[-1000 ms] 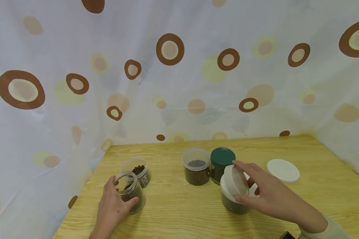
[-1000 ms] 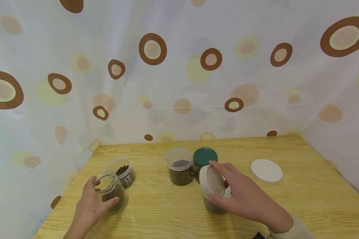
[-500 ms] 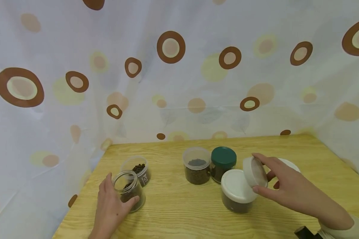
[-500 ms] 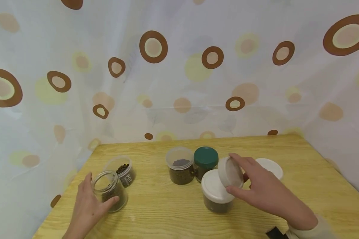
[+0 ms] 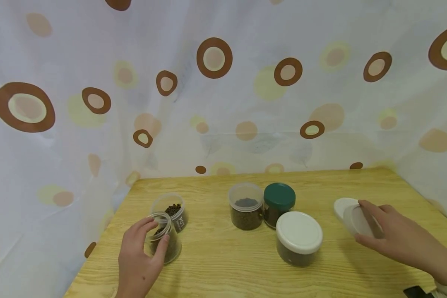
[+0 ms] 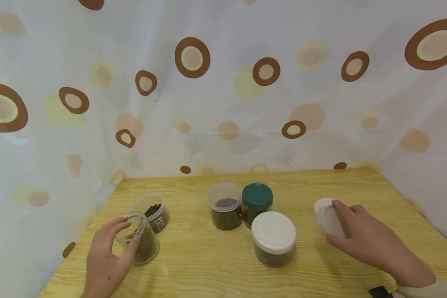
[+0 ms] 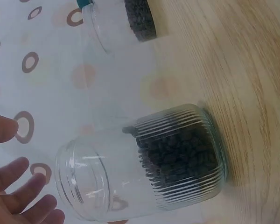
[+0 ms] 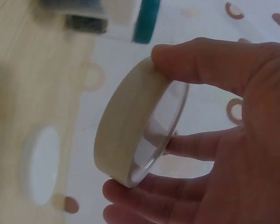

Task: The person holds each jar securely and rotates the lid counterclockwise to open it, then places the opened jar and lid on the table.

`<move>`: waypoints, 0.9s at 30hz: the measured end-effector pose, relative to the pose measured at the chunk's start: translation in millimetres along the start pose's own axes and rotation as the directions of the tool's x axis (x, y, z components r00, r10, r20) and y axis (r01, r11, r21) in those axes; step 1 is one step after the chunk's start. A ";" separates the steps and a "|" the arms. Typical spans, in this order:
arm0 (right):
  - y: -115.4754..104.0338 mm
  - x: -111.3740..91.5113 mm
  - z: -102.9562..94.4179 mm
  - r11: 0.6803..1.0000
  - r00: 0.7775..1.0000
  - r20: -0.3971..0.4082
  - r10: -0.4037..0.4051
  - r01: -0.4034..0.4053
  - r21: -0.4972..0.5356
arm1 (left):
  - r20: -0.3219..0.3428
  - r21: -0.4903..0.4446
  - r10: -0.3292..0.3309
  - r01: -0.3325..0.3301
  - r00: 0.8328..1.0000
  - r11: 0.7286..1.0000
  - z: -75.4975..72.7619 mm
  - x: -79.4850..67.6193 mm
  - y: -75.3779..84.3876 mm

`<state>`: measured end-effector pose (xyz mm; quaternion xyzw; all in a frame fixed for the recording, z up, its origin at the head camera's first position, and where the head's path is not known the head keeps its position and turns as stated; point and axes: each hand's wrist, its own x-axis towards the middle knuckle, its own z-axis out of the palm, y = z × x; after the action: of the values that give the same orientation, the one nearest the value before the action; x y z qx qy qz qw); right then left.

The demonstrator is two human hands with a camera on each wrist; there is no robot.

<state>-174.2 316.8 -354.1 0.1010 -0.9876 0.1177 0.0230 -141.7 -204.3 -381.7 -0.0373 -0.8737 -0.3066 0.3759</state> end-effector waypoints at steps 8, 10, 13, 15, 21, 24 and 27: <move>36.4 4.8 19.2 0.998 0.994 0.100 0.052 -0.049 -0.035 | 0.063 -0.012 0.065 -0.064 0.996 0.998 0.0 -2.6 8.1; 43.8 7.3 24.7 0.998 0.989 0.132 0.061 -0.060 -0.015 | 0.063 -0.002 0.092 -0.092 0.994 0.996 -0.2 -3.7 9.0; 52.3 10.0 32.7 0.997 0.980 0.187 0.068 -0.073 0.023 | 0.024 0.003 0.171 -0.171 0.985 0.985 -0.4 -4.9 9.0; 56.2 10.2 38.2 0.997 0.978 0.197 0.060 -0.069 0.040 | -0.019 0.003 0.228 -0.228 0.973 0.974 -0.2 -4.8 8.5; 61.6 9.7 50.3 0.994 0.973 0.217 0.083 -0.097 0.057 | -0.059 -0.006 0.262 -0.263 0.963 0.965 -0.9 -4.9 9.1; 61.2 9.9 52.0 0.992 0.969 0.227 0.095 -0.112 0.063 | -0.039 -0.005 0.221 -0.222 0.974 0.975 -0.9 -6.3 11.3; 60.4 10.2 52.7 0.992 0.971 0.221 0.096 -0.113 0.064 | -0.021 -0.006 0.178 -0.178 0.984 0.984 -0.3 -7.4 13.2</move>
<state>-197.7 359.9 -418.4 0.0619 -0.9829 0.1447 -0.0951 -132.3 -192.6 -379.9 -0.1136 -0.8618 -0.2758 0.4102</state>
